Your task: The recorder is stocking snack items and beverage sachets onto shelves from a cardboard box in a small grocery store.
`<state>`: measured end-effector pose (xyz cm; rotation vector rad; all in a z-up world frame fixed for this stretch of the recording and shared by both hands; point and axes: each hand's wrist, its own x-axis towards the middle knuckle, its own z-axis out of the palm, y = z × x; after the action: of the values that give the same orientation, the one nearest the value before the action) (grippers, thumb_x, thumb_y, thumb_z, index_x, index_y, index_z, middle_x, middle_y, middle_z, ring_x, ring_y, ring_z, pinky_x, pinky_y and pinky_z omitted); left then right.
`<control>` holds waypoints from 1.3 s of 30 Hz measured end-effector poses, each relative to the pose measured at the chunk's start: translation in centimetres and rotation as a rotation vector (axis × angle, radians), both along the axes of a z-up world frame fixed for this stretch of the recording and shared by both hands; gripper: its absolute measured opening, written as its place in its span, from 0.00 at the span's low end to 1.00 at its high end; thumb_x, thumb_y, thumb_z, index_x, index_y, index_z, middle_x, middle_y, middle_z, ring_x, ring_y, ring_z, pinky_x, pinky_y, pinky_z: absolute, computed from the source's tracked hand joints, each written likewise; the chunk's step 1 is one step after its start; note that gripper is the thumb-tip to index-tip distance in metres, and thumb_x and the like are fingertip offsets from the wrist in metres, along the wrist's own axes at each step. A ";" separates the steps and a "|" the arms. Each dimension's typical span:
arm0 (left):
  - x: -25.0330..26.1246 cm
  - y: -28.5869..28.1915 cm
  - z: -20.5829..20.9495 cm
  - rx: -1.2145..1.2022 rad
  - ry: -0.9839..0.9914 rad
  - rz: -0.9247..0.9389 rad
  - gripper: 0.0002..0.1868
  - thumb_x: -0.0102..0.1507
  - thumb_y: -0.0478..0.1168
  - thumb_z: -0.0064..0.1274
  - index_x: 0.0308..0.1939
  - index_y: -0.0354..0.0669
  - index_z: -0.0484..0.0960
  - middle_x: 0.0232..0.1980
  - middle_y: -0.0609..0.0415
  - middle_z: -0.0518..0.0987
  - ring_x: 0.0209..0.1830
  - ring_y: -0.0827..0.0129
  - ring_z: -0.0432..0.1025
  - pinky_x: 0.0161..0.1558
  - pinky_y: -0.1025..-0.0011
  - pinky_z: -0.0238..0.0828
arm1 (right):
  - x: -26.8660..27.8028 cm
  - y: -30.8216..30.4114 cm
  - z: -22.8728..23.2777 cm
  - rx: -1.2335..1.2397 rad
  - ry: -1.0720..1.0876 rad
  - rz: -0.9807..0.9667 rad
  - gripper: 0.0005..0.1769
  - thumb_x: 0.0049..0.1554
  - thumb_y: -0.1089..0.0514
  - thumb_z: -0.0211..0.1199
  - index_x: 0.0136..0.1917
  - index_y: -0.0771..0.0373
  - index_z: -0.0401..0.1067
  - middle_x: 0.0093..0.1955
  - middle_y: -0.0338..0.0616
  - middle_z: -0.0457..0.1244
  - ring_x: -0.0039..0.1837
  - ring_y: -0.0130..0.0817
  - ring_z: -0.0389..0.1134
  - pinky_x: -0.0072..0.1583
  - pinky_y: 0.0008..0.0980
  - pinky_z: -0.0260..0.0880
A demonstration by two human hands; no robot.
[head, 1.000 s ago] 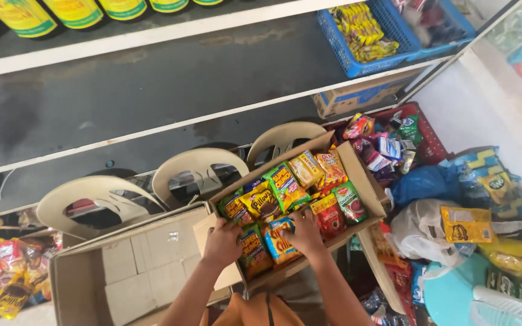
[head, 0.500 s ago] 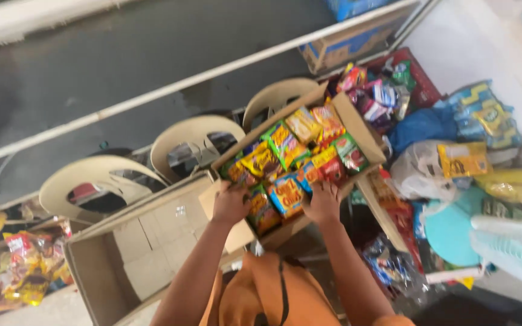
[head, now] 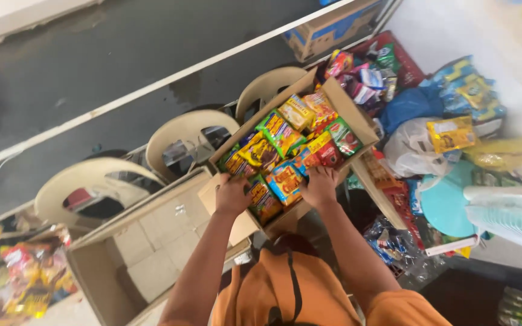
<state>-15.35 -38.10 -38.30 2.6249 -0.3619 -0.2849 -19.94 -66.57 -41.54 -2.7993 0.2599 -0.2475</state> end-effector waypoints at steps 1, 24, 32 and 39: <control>-0.6 0.1 0.2 0.009 0.006 0.017 0.12 0.51 0.42 0.63 0.39 0.55 0.84 0.52 0.62 0.81 0.63 0.58 0.64 0.56 0.50 0.67 | -0.6 0.3 0.0 0.009 0.006 0.017 0.18 0.47 0.49 0.65 0.50 0.57 0.76 0.56 0.47 0.66 0.65 0.50 0.62 0.69 0.52 0.54; 6.9 -28.4 -3.1 0.067 0.130 0.295 0.37 0.54 0.56 0.65 0.62 0.43 0.72 0.67 0.41 0.68 0.69 0.41 0.58 0.61 0.36 0.56 | 11.0 -20.5 0.3 0.404 0.491 0.202 0.27 0.55 0.52 0.65 0.64 0.64 0.68 0.58 0.58 0.68 0.61 0.54 0.70 0.62 0.50 0.70; 4.9 -24.4 -6.7 -0.109 -0.021 0.247 0.30 0.55 0.47 0.67 0.61 0.53 0.77 0.60 0.41 0.76 0.65 0.41 0.66 0.63 0.48 0.66 | 12.1 -18.5 2.7 0.260 0.488 0.431 0.44 0.47 0.47 0.73 0.70 0.68 0.61 0.63 0.65 0.62 0.64 0.61 0.63 0.61 0.53 0.65; 3.9 -21.1 -3.5 -0.350 0.115 0.202 0.35 0.48 0.39 0.70 0.59 0.43 0.77 0.49 0.40 0.82 0.49 0.44 0.76 0.50 0.54 0.73 | 13.0 -19.9 -0.2 0.198 0.573 0.328 0.35 0.43 0.44 0.78 0.59 0.61 0.71 0.57 0.61 0.68 0.60 0.57 0.70 0.60 0.50 0.70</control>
<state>-11.50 -59.15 -41.83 2.2667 -0.0946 -0.2751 -6.96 -86.51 -41.72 -2.5958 -0.0520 0.6255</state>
